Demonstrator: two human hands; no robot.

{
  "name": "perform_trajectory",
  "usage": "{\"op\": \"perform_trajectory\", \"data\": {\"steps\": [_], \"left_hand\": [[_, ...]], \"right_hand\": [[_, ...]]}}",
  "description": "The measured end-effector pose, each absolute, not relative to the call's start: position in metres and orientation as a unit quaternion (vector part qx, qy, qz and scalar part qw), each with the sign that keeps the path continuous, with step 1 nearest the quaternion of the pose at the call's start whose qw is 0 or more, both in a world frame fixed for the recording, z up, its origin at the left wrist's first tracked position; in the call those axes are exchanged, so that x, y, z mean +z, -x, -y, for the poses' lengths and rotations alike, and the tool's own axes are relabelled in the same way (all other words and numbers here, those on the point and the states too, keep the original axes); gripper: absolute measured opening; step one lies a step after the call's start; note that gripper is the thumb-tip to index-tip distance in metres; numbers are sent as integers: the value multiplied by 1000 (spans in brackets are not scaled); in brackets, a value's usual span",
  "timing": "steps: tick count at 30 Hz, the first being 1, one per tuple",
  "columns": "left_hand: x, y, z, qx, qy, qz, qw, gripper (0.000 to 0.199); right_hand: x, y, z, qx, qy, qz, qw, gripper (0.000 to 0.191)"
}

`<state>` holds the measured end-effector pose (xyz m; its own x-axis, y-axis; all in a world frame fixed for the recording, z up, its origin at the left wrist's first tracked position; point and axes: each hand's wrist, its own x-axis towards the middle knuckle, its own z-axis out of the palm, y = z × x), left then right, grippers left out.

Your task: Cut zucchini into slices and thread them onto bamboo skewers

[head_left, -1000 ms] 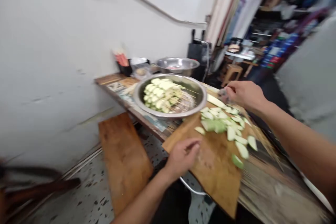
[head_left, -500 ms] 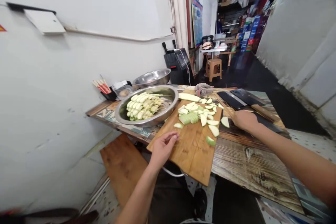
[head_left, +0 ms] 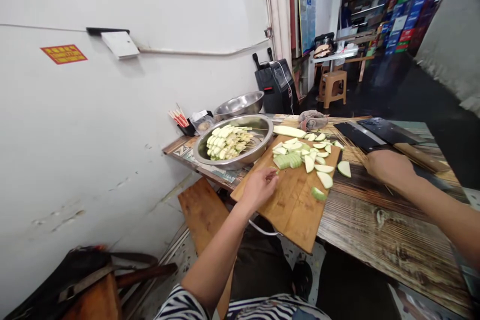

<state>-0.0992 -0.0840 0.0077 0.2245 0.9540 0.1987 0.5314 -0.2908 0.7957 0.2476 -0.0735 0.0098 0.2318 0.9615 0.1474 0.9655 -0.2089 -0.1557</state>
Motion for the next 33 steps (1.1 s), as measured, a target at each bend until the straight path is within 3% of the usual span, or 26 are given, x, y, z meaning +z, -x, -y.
{"op": "perform_trajectory", "data": {"steps": [5,7,8,9,11,13,17,22,28,33], "left_hand": [[22,63,80,364,-748,-439,340,32],[23,47,71,334,-804,-379,313,37],[22,40,64,309,-836,-352,287,40],[21,35,58,283,-866,-325,254,42],[16,26,43,239,-913,-280,176,43],[12,21,30,207,-944,-241,90,39],[12,16,13,112,-971,-201,-65,25],[22,15,13,35,-969,-179,-166,24],[26,34,43,70,-959,-244,-128,20],[18,69,76,187,-862,-466,68,11]], "right_hand": [[32,-239,109,87,770,610,163,14],[31,-233,135,155,753,600,223,24],[28,-229,150,193,741,589,258,31],[23,-226,165,268,711,543,357,33],[11,-219,195,355,665,474,455,29],[-2,-211,219,377,663,426,487,27],[-20,-194,243,395,644,401,519,42],[-38,-177,245,445,578,384,566,51],[-49,-162,244,400,592,426,555,37],[-48,-139,237,304,618,531,493,35]]}}
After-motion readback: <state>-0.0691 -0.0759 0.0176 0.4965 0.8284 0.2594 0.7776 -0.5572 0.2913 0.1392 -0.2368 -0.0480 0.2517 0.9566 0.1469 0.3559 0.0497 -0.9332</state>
